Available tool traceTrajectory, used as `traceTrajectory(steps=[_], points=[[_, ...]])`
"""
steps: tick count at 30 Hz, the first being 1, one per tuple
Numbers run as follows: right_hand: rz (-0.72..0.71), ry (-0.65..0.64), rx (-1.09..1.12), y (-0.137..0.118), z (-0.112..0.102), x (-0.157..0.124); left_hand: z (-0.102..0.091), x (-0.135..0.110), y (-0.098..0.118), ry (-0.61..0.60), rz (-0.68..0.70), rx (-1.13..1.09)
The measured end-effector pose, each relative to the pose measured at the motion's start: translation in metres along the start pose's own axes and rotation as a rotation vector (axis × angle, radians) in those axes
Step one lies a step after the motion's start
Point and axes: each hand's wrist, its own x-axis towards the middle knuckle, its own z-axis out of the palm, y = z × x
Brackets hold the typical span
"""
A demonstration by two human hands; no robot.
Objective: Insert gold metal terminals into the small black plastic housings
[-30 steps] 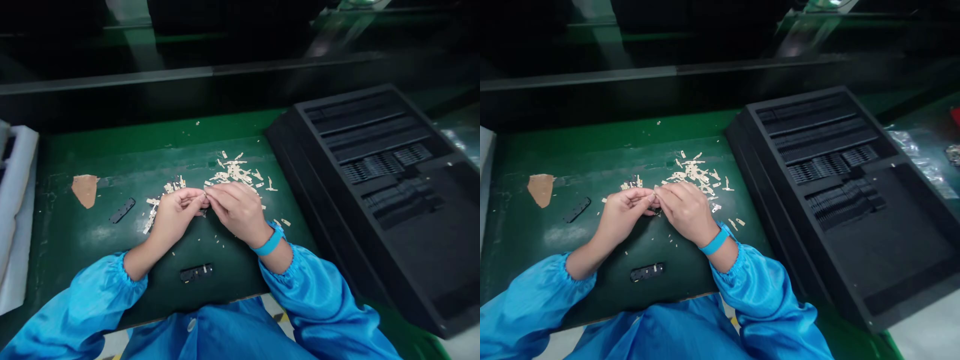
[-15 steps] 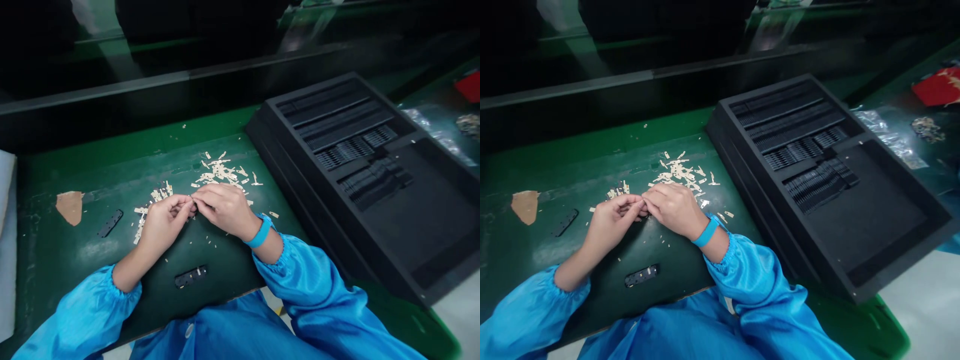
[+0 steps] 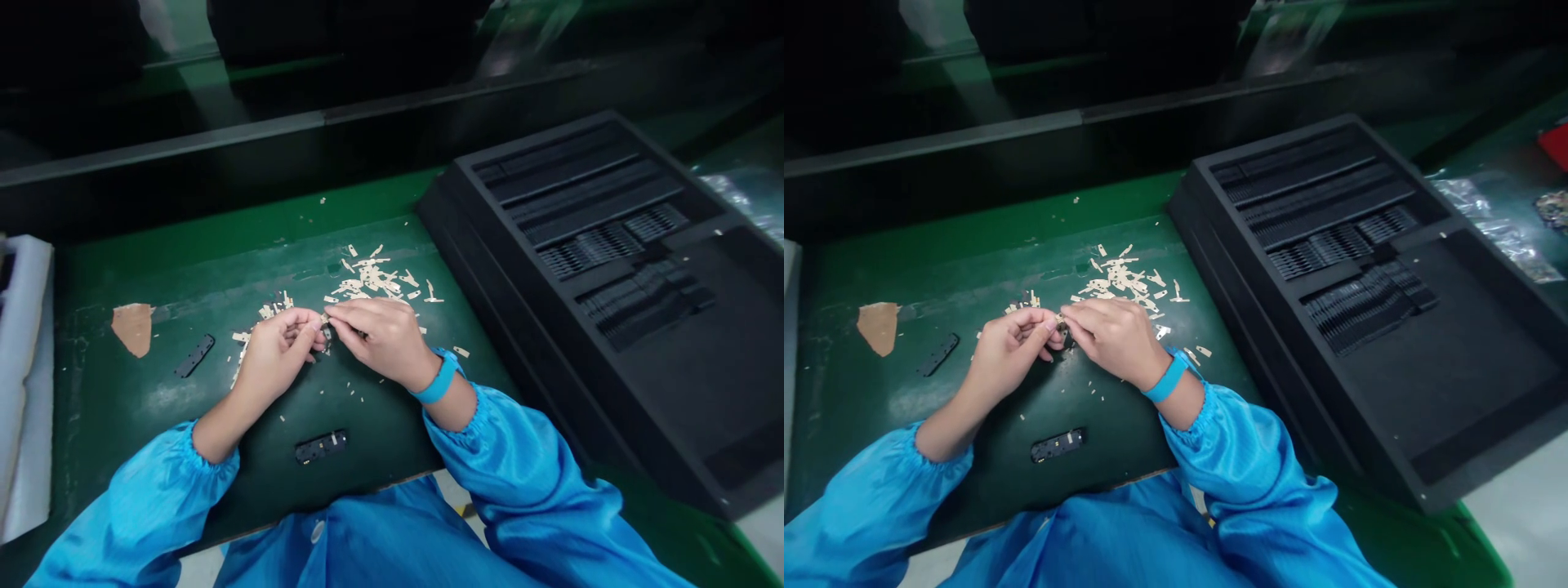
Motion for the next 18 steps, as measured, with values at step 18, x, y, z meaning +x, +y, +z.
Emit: traceTrajectory(steps=[18], points=[[0.023, -0.019, -0.161, -0.011, -0.003, 0.005, 0.003, -0.003, 0.001, 0.051, 0.253, 0.458]])
